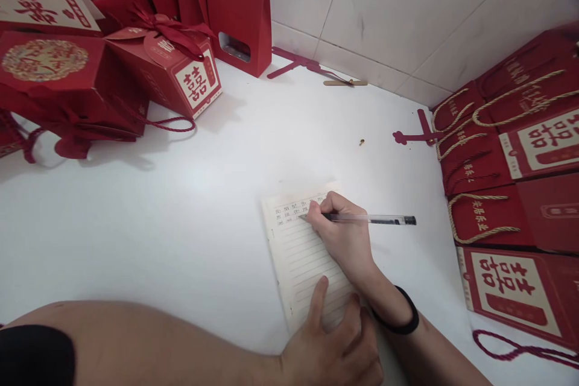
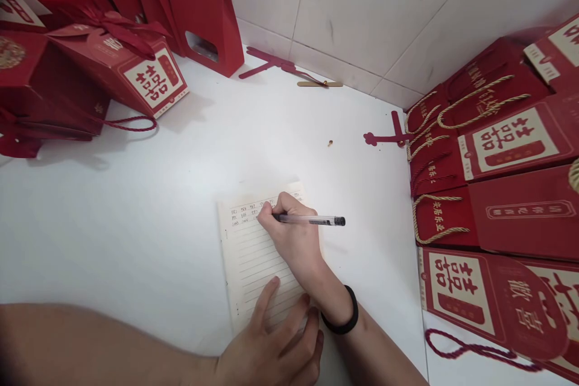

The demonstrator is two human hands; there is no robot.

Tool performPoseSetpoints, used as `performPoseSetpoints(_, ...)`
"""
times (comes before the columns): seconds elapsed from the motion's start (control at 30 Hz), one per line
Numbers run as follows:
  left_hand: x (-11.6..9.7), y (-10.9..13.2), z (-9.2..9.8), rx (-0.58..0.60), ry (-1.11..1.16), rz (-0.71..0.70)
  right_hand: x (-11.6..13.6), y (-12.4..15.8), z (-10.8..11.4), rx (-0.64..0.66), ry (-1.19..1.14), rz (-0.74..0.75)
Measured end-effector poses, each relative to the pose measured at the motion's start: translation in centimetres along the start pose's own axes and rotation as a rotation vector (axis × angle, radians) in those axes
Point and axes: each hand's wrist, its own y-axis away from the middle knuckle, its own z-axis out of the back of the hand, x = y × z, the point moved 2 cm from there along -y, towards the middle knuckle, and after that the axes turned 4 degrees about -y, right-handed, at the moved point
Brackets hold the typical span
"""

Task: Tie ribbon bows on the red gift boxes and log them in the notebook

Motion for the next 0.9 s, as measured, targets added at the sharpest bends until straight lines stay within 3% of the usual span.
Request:
performPoseSetpoints(0.3, 0.1, -0.31, 0.12, -0.067, 0.025, 0.054, 0.12, 0.07, 0.05, -0.029, -0.016, 0.007)
performPoseSetpoints(0.7, 0.01, -0.14, 0.02, -0.033, 0.013, 0.02, 0.1, 0.12, 0.12, -0.024, 0.028, 0.039)
performPoseSetpoints(0.9, 0.04, -0.25, -0.02, -0.07, 0.021, 0.041, 0.13, 0.17, 0.28, -0.102, -0.046, 0.032)
